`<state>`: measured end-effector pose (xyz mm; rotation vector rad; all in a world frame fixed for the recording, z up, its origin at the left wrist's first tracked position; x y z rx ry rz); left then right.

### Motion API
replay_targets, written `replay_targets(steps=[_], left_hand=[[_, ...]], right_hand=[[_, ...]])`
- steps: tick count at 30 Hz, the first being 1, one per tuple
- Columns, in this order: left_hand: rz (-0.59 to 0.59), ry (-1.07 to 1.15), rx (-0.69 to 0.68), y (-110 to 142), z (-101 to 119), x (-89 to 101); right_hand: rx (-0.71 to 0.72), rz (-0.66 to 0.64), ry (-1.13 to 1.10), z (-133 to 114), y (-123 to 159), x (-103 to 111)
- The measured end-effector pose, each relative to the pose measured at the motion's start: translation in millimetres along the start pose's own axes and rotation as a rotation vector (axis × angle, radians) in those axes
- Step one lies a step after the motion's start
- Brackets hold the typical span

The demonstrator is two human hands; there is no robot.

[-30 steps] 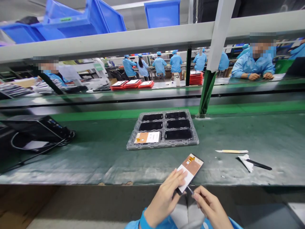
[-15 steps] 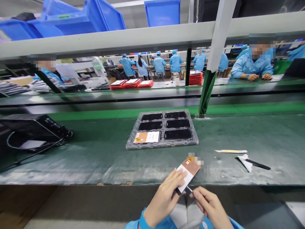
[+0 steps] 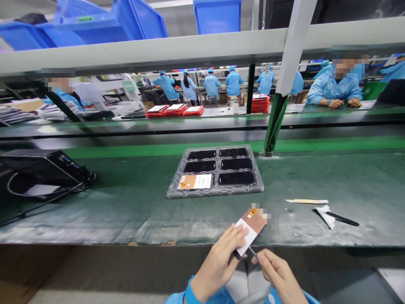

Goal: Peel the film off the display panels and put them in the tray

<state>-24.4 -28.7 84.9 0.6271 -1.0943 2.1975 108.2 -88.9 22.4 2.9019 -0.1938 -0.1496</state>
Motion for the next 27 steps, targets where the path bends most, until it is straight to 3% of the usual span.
replay_targets(steps=[9, 18, 27], left_hand=[[0.019, -0.016, -0.011, 1, 0, -0.7], [0.157, -0.133, -0.032, 3, 2, -3.9], [0.140, -0.107, -0.032, 3, 1, -2.3]], right_hand=[[-0.068, -0.046, -0.026, 6, 0, 0], [-0.063, -0.011, -0.115, 9, 3, -6], [-0.022, 0.047, -0.105, 5, 3, -7]])
Point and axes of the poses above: each hand's wrist, its own y-axis away from the middle knuckle, its own x-axis out of the back of the hand, z = x × y, the point moved 7 cm from there along -y, towards the middle knuckle, and after that the axes turned 2 degrees about z, right-handed, at the moved point
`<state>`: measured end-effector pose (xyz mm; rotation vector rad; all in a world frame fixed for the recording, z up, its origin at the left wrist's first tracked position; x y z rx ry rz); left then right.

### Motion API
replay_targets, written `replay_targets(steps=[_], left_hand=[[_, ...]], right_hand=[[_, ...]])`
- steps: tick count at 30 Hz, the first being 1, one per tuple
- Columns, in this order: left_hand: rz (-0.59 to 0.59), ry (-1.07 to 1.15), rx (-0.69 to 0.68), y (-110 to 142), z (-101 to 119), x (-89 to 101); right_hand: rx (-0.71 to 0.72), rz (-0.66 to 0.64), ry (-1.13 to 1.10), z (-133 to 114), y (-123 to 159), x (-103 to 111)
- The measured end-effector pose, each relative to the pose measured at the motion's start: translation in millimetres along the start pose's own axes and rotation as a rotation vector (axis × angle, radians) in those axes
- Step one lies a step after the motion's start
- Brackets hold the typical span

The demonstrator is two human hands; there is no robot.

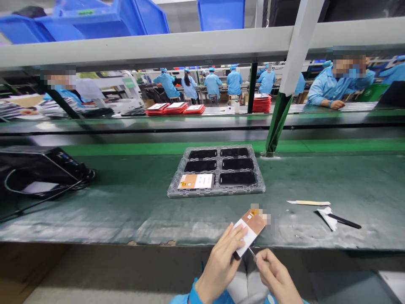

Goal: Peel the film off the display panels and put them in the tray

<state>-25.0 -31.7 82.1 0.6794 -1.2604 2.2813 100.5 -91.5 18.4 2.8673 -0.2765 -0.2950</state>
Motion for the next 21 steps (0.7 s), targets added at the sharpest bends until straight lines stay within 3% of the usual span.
replay_targets(steps=[3, 9, 15, 21], left_hand=[[-0.015, 0.007, -0.002, 0.3, 0.2, -0.7], [-0.014, 0.008, 0.001, 1.0, -1.5, -0.9], [-0.013, -0.010, -0.015, 1.9, -0.9, -1.1], [0.001, -0.003, -0.026, 0.7, -0.6, -0.3]], right_hand=[[0.026, 0.037, 0.009, -1.9, 0.9, 1.9], [-0.031, -0.016, 0.030, 5.2, 1.4, -0.3], [0.034, 0.053, 0.016, 1.4, 2.2, 1.4], [-0.022, 0.000, 0.017, 3.8, 3.1, -1.7]])
Point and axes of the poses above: each hand's wrist, its own y-axis away from the middle knuckle, its own x-axis out of the back of the hand, z = x × y, the point moved 7 cm from there along -y, towards the middle knuckle, and after that the axes turned 2 degrees about z, right-handed, at the moved point
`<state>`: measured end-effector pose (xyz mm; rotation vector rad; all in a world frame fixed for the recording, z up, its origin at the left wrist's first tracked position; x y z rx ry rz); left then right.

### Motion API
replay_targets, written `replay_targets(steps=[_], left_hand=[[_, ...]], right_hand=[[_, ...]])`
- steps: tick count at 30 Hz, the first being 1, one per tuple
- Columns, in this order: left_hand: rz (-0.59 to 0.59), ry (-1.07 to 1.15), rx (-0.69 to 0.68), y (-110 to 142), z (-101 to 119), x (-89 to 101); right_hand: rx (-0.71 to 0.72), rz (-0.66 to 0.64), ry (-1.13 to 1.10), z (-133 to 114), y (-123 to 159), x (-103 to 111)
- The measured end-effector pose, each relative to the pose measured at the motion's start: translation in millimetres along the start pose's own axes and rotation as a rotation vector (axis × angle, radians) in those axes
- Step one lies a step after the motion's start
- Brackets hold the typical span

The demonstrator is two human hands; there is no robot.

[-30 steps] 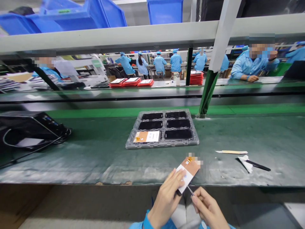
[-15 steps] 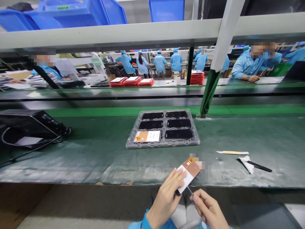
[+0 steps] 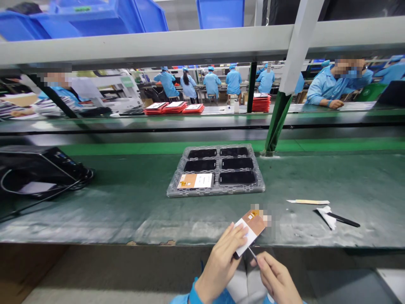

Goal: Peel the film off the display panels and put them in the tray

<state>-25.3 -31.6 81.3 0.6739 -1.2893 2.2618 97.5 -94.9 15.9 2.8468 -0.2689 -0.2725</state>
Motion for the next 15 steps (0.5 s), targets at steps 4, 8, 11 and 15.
replay_targets(steps=[4, 8, 11, 15], left_hand=[[-0.006, -0.004, -0.004, -1, 1, 0.0], [-0.003, 0.004, -0.003, -2, 1, -0.2], [0.006, 0.008, -0.002, -2, 1, -0.1], [0.015, 0.029, 0.000, -2, 1, 1.1]], right_hand=[[0.000, 0.009, -0.064, -1, 1, -3], [-0.053, 0.006, -0.084, 3, 2, -2], [-0.083, -0.016, -0.089, 8, 2, -3], [-0.070, -0.003, -0.116, 9, 1, -3]])
Point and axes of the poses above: each hand's wrist, its own y-axis away from the middle knuckle, its own x-axis out of the back of the hand, z = x × y, the point moved 7 cm from there along -y, towards the middle knuckle, and after that the axes turned 2 degrees about z, right-handed, at the moved point
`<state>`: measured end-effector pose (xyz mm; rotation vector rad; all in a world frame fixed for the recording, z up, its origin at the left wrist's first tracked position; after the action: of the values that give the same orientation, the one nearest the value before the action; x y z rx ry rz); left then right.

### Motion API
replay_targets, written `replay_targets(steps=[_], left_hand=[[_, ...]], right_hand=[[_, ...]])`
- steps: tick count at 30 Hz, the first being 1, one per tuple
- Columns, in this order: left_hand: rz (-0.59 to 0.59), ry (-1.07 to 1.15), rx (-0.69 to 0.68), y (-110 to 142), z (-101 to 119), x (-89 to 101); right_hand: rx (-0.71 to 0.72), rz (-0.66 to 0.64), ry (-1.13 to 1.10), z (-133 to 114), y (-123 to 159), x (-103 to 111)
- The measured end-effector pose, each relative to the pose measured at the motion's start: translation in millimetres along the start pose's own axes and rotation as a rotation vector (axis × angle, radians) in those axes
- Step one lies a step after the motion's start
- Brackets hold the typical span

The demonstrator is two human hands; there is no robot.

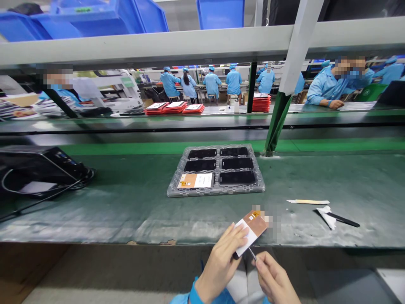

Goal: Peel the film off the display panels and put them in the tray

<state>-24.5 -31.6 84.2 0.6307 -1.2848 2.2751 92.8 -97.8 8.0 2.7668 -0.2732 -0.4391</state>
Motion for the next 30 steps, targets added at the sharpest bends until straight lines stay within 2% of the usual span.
replay_targets(steps=[14, 21, 27, 30], left_hand=[[-0.027, 0.020, 0.023, -1, 0, -0.1], [-0.020, 0.008, 0.007, -1, -1, -0.3], [-0.023, 0.034, 0.015, -2, 0, 1.0], [-0.021, 0.038, 0.015, -2, 0, 0.8]], right_hand=[[0.041, 0.029, 0.010, -10, 2, 2], [0.001, -0.002, 0.037, -6, 2, 2], [0.079, 0.034, 0.002, -12, 0, 2], [0.035, 0.014, 0.020, -8, 0, 3]])
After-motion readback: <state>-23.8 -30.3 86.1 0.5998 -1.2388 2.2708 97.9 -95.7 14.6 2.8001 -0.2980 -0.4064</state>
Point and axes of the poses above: each hand's wrist, its own y-axis away from the middle knuckle, its own x-axis out of the back of the hand, z = x × y, the point moved 7 cm from there along -y, towards the middle knuckle, and after that the axes turned 2 degrees about z, right-handed, at the moved point
